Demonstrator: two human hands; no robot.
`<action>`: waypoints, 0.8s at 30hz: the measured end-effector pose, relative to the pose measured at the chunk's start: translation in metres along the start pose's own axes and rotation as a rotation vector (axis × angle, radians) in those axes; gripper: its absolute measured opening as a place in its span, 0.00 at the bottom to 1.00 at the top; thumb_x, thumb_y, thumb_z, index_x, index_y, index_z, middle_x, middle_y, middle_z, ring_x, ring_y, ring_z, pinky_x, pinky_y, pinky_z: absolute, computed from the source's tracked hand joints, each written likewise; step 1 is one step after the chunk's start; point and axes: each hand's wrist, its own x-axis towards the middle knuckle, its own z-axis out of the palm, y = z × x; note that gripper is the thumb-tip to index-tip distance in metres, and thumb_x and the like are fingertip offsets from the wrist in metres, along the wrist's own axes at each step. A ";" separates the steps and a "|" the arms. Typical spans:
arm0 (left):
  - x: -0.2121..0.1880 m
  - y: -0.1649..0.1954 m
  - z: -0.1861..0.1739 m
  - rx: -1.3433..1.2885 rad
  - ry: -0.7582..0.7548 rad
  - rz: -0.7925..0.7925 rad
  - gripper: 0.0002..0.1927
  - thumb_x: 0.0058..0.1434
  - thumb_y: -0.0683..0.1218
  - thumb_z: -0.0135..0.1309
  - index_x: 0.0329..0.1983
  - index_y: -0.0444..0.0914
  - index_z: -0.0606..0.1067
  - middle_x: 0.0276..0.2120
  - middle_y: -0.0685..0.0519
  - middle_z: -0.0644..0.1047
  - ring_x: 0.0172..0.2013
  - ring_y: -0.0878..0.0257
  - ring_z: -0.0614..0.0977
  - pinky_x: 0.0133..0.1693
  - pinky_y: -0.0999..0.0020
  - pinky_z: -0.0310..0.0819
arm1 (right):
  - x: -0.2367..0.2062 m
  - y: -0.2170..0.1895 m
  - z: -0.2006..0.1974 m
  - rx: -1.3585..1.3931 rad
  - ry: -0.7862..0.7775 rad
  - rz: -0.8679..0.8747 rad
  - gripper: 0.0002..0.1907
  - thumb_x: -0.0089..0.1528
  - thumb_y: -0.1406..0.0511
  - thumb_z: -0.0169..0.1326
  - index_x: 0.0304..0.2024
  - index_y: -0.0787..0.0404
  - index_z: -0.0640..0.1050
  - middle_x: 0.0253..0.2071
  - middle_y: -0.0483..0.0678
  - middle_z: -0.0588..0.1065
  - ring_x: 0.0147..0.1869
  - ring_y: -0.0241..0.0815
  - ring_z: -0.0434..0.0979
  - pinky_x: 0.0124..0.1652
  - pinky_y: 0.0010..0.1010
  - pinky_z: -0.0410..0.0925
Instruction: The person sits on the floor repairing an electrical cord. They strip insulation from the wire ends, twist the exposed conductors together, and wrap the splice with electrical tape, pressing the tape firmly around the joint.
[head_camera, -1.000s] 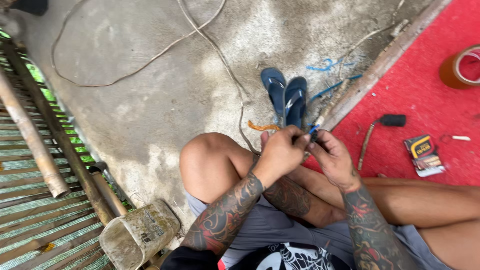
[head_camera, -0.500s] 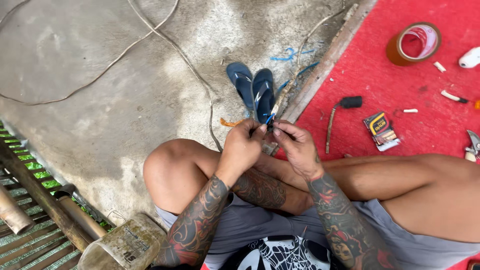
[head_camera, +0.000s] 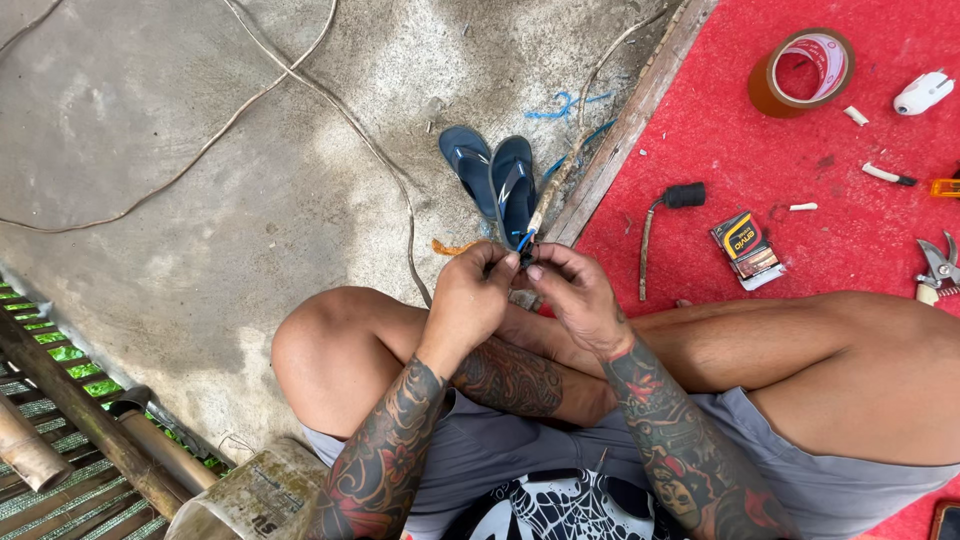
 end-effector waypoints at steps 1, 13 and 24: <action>0.000 0.000 0.000 -0.022 -0.003 -0.017 0.10 0.65 0.46 0.54 0.38 0.33 0.79 0.29 0.47 0.83 0.31 0.61 0.85 0.37 0.66 0.77 | 0.000 -0.001 0.000 -0.044 0.002 0.002 0.09 0.69 0.73 0.50 0.50 0.71 0.76 0.46 0.48 0.78 0.51 0.36 0.79 0.53 0.30 0.73; -0.001 -0.004 0.007 0.169 0.065 0.060 0.12 0.63 0.47 0.58 0.35 0.32 0.80 0.27 0.42 0.81 0.29 0.53 0.84 0.34 0.61 0.76 | 0.004 -0.022 0.017 -0.869 0.333 0.130 0.10 0.59 0.67 0.56 0.39 0.67 0.81 0.29 0.49 0.80 0.32 0.35 0.80 0.35 0.29 0.72; 0.011 -0.021 0.003 0.103 0.062 -0.076 0.10 0.64 0.47 0.56 0.38 0.34 0.80 0.26 0.47 0.82 0.27 0.60 0.82 0.33 0.64 0.75 | -0.028 -0.071 0.001 -0.002 -0.079 0.125 0.05 0.65 0.72 0.48 0.40 0.68 0.74 0.35 0.45 0.75 0.34 0.35 0.72 0.34 0.30 0.68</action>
